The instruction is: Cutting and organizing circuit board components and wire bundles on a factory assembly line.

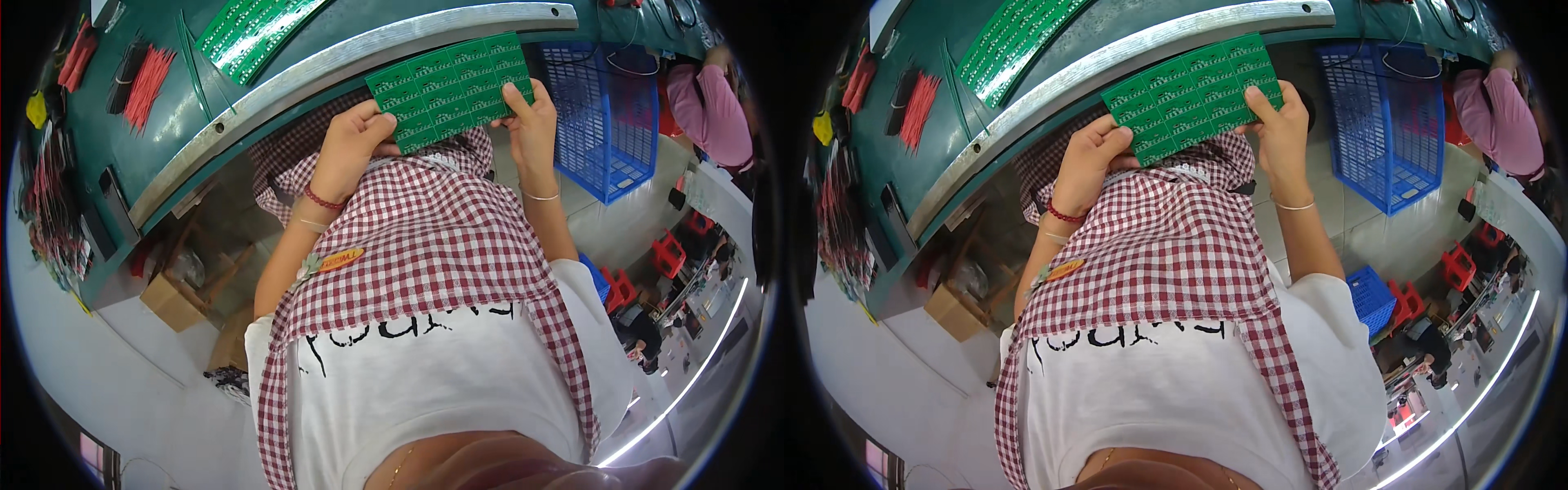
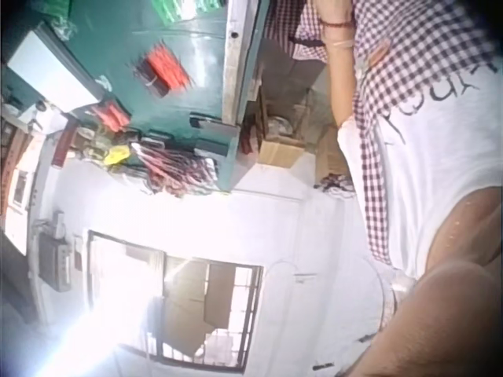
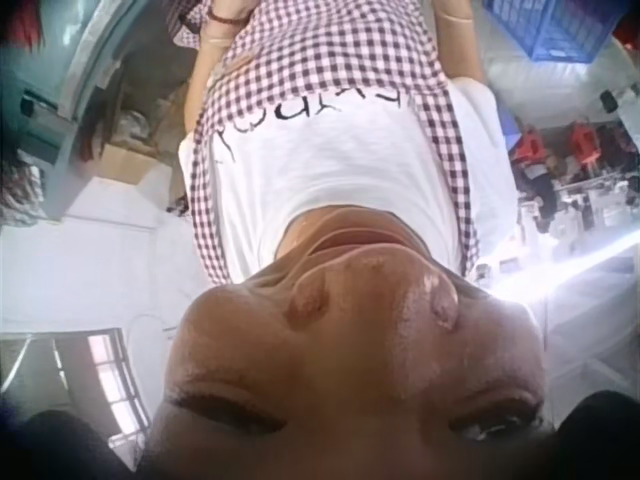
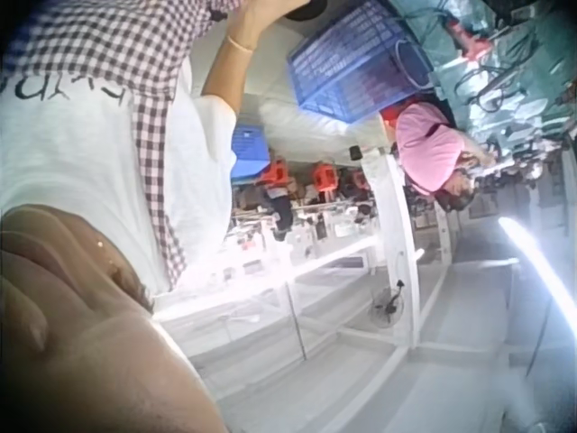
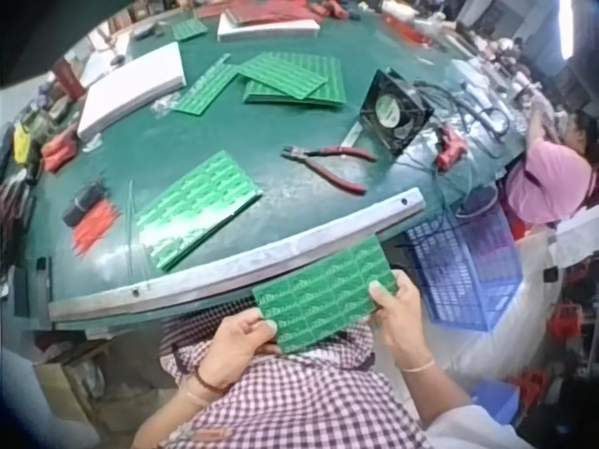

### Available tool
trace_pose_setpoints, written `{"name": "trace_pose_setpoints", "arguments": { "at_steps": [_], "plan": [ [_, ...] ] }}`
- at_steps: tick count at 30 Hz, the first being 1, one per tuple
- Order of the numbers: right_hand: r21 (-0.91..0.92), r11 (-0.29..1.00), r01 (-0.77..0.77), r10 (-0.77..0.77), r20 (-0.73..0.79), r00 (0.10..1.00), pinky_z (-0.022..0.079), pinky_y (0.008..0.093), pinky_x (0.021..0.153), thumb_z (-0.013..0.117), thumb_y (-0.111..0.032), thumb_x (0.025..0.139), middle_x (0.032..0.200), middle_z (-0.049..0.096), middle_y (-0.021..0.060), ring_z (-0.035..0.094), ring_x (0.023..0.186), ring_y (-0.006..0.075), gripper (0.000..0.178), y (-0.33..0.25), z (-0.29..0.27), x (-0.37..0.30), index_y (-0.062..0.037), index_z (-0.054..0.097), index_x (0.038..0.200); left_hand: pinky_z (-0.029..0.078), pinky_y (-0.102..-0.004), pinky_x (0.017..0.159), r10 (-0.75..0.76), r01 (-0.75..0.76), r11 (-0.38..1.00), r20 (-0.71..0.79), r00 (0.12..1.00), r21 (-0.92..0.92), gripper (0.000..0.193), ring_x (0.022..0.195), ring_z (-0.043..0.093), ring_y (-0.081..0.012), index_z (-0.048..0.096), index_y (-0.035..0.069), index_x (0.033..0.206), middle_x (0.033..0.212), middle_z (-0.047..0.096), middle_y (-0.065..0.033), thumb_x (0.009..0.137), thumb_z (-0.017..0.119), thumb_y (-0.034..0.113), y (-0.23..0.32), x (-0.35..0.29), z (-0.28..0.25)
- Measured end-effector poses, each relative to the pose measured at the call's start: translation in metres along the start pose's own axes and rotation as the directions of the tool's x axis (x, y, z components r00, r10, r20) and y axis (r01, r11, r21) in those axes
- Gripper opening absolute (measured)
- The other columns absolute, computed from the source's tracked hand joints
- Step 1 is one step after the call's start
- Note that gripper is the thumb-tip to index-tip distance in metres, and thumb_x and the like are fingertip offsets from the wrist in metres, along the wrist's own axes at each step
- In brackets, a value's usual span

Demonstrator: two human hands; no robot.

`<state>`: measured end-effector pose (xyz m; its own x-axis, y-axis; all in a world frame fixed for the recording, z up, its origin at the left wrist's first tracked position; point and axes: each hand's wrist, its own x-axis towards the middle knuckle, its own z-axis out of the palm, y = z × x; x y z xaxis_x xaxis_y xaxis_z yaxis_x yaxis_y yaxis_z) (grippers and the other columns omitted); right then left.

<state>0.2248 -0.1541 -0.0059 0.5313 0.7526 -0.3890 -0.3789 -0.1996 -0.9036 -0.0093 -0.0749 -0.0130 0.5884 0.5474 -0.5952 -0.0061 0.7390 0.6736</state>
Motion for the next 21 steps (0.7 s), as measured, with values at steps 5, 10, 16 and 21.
{"name": "trace_pose_setpoints", "arguments": {
  "at_steps": [5,10,16,21],
  "plan": [
    [0.032,0.999,-0.017,0.018,-0.001,1.0,0.05,0.0237,0.047,0.063,-0.009,0.085,0.082,0.063,0.0095,0.062,0.062,0.0137,0.02,0.0,-0.004,0.001,0.0015,0.051,0.097,0.051,-0.0203,0.064,-0.005,0.005,1.0,-0.032,0.999,-0.006,0.018,0.072,0.058,-0.0069,0.059,-0.001,0.102,0.081,0.062,-0.0009,0.091,0.053,0.012,0.014,-0.006,0.012],
    [0.024,1.0,-0.017,0.017,0.007,1.0,0.05,0.0238,0.046,0.063,-0.009,0.085,0.081,0.063,0.0093,0.062,0.062,0.0137,0.019,-0.005,-0.003,0.001,0.0014,0.051,0.096,0.051,-0.0204,0.065,0.009,-0.008,0.999,0.011,1.0,-0.038,0.018,0.074,0.059,-0.0072,0.058,-0.001,0.103,0.086,0.064,-0.0026,0.091,0.052,0.012,0.007,-0.005,0.008],
    [-0.029,0.999,-0.02,0.019,-0.013,1.0,0.047,0.0233,0.047,0.062,-0.01,0.086,0.082,0.062,0.0061,0.06,0.062,0.0119,0.015,-0.003,0.0,0.0,-0.0017,0.053,0.095,0.051,-0.0198,0.065,0.014,-0.014,1.0,-0.01,1.0,-0.026,0.017,0.073,0.059,-0.0067,0.059,-0.001,0.101,0.085,0.063,-0.0019,0.091,0.053,0.012,0.008,-0.003,0.008],
    [0.002,1.0,-0.024,0.024,0.002,1.0,0.047,0.0237,0.047,0.061,-0.01,0.086,0.081,0.062,0.0066,0.06,0.062,0.0124,0.015,-0.001,-0.004,0.005,-0.0018,0.053,0.096,0.05,-0.0194,0.064,0.055,-0.055,0.998,0.02,0.998,0.002,0.016,0.071,0.058,-0.0065,0.059,-0.001,0.1,0.083,0.062,-0.0013,0.091,0.053,0.011,0.003,-0.002,0.006]
  ]
}}
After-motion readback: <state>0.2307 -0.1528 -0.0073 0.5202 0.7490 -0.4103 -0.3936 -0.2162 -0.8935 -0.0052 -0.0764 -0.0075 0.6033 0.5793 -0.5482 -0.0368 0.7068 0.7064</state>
